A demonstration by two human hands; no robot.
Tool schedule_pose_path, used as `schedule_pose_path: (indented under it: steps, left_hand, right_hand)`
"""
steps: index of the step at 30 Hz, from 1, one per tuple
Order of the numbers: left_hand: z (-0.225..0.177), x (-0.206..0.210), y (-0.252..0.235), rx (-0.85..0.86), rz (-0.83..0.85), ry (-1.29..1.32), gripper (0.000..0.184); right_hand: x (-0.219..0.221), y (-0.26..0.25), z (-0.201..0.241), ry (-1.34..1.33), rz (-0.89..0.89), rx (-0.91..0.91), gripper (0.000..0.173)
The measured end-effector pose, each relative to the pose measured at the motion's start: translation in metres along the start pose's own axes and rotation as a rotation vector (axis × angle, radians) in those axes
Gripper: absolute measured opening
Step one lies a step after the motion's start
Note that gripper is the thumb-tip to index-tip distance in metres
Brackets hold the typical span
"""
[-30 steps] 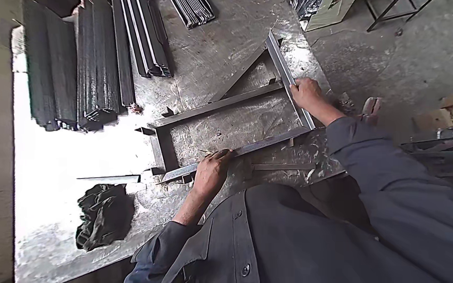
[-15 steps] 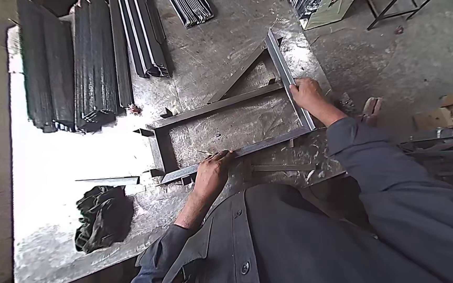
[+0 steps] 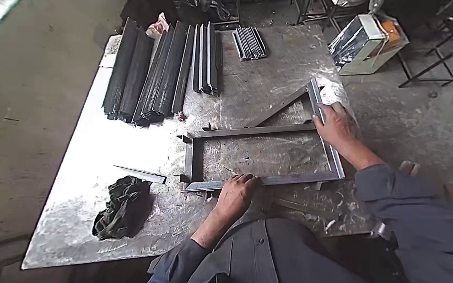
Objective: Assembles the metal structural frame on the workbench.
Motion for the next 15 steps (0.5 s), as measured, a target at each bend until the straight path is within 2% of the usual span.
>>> schedule_pose_path:
  steps: [3,7,12,15]
  left_hand:
    - [0.005,-0.009,-0.003,0.003,0.068,0.074,0.027]
    - [0.020,-0.031,0.001,0.029,-0.013,0.027,0.029]
    - [0.035,-0.046,0.016,-0.047,-0.102,-0.038,0.031]
    - [0.040,-0.045,0.023,-0.062,-0.107,-0.021,0.025]
  right_hand:
    - [0.016,-0.039,0.042,-0.041,0.043,-0.191,0.035]
    - [0.069,-0.113,0.096,-0.082,0.157,-0.328,0.032]
    - [0.144,-0.215,0.163,-0.163,0.138,-0.257,0.031]
    - [0.175,-0.266,0.201,-0.158,0.078,-0.131,0.040]
Point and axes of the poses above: each hand's wrist, its own y-axis away from the middle knuckle, its own x-axis out of the palm, z = x × y, the point moved 2 cm from there along -y, towards the middle knuckle, and after that the axes turned 15 degrees about -z, right-handed, at the moved point
